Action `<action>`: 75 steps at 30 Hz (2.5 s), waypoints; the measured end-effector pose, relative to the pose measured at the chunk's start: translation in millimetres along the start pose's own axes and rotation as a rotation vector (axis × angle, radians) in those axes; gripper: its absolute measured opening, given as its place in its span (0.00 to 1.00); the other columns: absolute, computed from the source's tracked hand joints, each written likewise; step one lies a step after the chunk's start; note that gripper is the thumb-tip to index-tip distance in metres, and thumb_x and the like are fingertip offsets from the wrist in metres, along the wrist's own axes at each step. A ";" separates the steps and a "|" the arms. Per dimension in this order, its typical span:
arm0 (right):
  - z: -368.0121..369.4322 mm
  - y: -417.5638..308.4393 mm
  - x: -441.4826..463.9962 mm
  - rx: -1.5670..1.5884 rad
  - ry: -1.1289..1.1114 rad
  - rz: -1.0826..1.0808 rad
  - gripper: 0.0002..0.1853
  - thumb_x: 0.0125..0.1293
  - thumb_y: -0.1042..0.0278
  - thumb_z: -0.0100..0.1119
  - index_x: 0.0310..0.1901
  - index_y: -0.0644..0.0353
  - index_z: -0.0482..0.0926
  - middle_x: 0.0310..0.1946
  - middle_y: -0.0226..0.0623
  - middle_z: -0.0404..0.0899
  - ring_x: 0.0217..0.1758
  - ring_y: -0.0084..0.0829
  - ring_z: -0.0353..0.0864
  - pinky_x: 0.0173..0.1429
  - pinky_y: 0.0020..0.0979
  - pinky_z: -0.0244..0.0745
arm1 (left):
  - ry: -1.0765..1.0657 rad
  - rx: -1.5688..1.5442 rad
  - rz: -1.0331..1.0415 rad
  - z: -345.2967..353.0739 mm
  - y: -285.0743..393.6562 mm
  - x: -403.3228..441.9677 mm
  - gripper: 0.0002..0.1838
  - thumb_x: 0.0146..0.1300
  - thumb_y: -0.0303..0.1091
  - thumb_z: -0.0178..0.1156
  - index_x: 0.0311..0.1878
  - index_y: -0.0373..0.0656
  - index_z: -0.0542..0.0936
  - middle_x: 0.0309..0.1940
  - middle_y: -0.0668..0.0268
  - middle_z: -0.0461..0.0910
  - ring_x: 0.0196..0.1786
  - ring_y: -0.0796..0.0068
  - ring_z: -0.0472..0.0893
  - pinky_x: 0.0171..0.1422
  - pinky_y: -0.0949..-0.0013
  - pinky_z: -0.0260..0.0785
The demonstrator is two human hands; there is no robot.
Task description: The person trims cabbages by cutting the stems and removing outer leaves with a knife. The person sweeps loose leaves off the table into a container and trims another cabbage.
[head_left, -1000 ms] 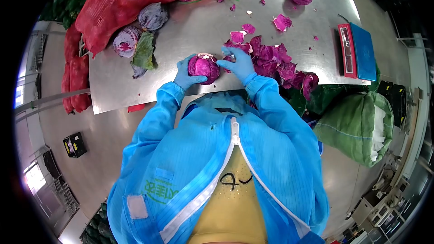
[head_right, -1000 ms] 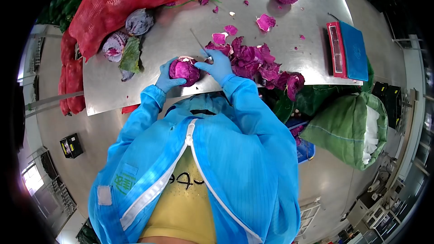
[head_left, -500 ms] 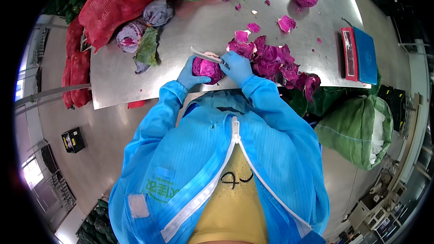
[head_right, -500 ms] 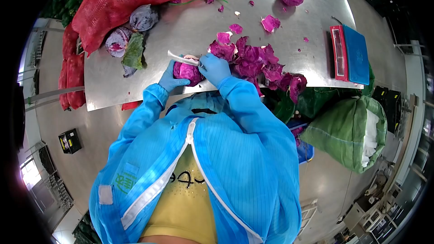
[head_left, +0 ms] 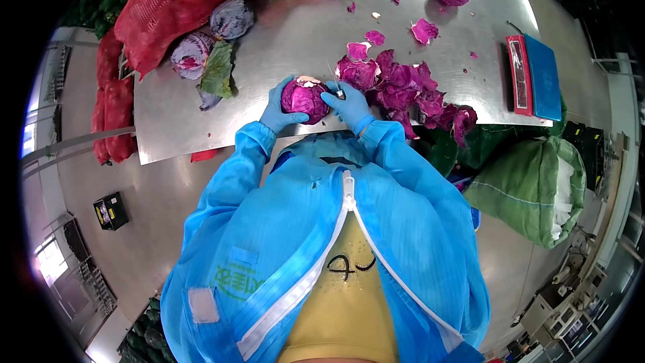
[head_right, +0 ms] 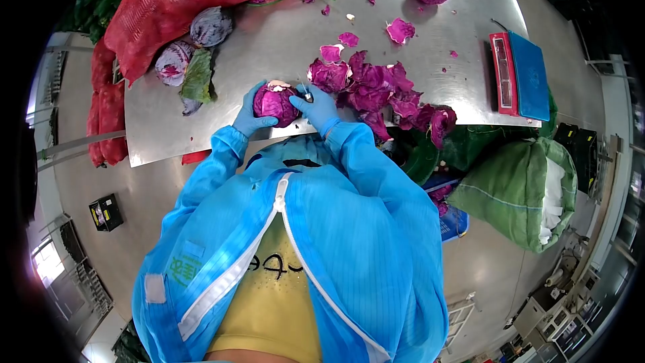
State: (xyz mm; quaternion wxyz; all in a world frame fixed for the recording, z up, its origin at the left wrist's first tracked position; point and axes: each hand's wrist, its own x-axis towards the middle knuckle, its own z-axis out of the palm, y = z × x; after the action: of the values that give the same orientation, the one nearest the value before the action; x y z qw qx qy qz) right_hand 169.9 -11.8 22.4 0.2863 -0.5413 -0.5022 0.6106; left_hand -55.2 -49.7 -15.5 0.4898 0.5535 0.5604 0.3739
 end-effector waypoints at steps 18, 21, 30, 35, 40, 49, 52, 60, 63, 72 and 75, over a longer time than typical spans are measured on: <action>-17.3 -7.5 -31.8 -0.672 -0.109 -0.340 0.16 0.62 0.58 0.56 0.46 0.59 0.70 0.36 0.49 0.79 0.40 0.49 0.79 0.43 0.44 0.73 | 0.181 0.406 -0.033 23.0 43.4 -13.5 0.66 0.25 0.50 0.79 0.68 0.38 0.52 0.58 0.49 0.61 0.61 0.53 0.67 0.65 0.61 0.63; -16.7 -5.3 -31.9 -0.774 -0.161 -0.254 0.16 0.65 0.53 0.51 0.43 0.58 0.69 0.33 0.49 0.79 0.37 0.51 0.79 0.38 0.47 0.72 | 0.163 0.392 -0.048 22.1 45.6 -12.4 0.67 0.24 0.51 0.79 0.68 0.37 0.51 0.58 0.49 0.60 0.61 0.53 0.67 0.66 0.61 0.63; -15.1 -6.8 -30.6 -0.819 -0.233 -0.245 0.14 0.67 0.53 0.48 0.42 0.56 0.67 0.31 0.51 0.79 0.35 0.52 0.79 0.38 0.50 0.71 | 0.157 0.395 -0.007 18.6 31.7 -11.6 0.67 0.24 0.52 0.79 0.68 0.36 0.51 0.59 0.51 0.61 0.61 0.56 0.67 0.66 0.61 0.62; -14.5 -13.6 -26.7 -0.857 -0.272 -0.188 0.14 0.67 0.54 0.47 0.42 0.57 0.67 0.31 0.51 0.79 0.36 0.53 0.79 0.39 0.50 0.72 | 0.139 0.393 0.025 16.3 26.2 -10.5 0.66 0.24 0.51 0.79 0.67 0.36 0.51 0.59 0.51 0.61 0.62 0.57 0.67 0.66 0.62 0.62; -6.5 -15.4 -18.2 -0.940 -0.213 -0.163 0.13 0.66 0.56 0.48 0.42 0.57 0.67 0.32 0.51 0.79 0.37 0.52 0.80 0.39 0.51 0.73 | 0.110 0.358 0.033 14.7 31.3 -8.9 0.66 0.25 0.50 0.79 0.67 0.36 0.51 0.59 0.52 0.61 0.62 0.57 0.67 0.67 0.62 0.61; -2.4 13.9 -3.4 -1.021 -0.083 -0.069 0.14 0.63 0.56 0.50 0.44 0.57 0.69 0.30 0.54 0.79 0.35 0.53 0.80 0.39 0.51 0.74 | 0.046 0.483 0.036 11.9 45.5 -6.7 0.63 0.27 0.49 0.78 0.68 0.40 0.53 0.59 0.49 0.61 0.62 0.50 0.67 0.66 0.59 0.63; -5.2 23.0 39.9 -0.978 0.015 -0.108 0.15 0.63 0.55 0.50 0.42 0.58 0.70 0.31 0.54 0.79 0.36 0.53 0.80 0.39 0.51 0.74 | 0.027 0.447 0.082 13.3 48.5 -13.2 0.63 0.26 0.49 0.78 0.68 0.41 0.54 0.59 0.50 0.61 0.62 0.51 0.66 0.66 0.60 0.62; -27.5 31.2 21.4 -0.733 -0.046 -0.117 0.18 0.64 0.53 0.54 0.47 0.56 0.71 0.38 0.49 0.80 0.41 0.49 0.80 0.41 0.45 0.74 | 0.012 0.168 0.239 10.2 29.7 -10.2 0.62 0.28 0.41 0.80 0.68 0.42 0.53 0.60 0.54 0.62 0.63 0.57 0.67 0.68 0.61 0.60; -25.8 22.8 11.5 -0.159 -0.125 -0.111 0.23 0.70 0.51 0.47 0.63 0.50 0.66 0.28 0.32 0.79 0.27 0.27 0.78 0.30 0.30 0.73 | 0.038 0.059 0.220 23.3 37.0 -5.1 0.61 0.27 0.39 0.80 0.68 0.44 0.54 0.61 0.56 0.64 0.64 0.59 0.66 0.69 0.62 0.59; -18.6 10.8 0.2 0.185 -0.233 0.098 0.26 0.72 0.49 0.44 0.66 0.52 0.62 0.16 0.23 0.65 0.14 0.16 0.60 0.16 0.19 0.55 | -0.026 -0.020 0.140 14.5 11.9 15.8 0.62 0.26 0.43 0.80 0.69 0.46 0.55 0.63 0.56 0.61 0.66 0.57 0.62 0.72 0.59 0.54; -14.6 0.4 -6.5 0.199 -0.322 0.164 0.30 0.67 0.52 0.54 0.68 0.51 0.61 0.25 0.29 0.74 0.23 0.21 0.73 0.27 0.23 0.70 | -0.019 0.229 0.051 -0.3 16.0 10.2 0.65 0.24 0.50 0.79 0.70 0.48 0.53 0.62 0.52 0.55 0.66 0.51 0.58 0.74 0.55 0.48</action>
State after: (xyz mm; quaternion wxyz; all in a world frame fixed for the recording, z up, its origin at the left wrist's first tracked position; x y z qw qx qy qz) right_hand 185.4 -13.3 25.7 0.2036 -0.4447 -0.4329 0.7572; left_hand -50.4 -37.9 -1.5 0.4188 0.6234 0.5805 0.3145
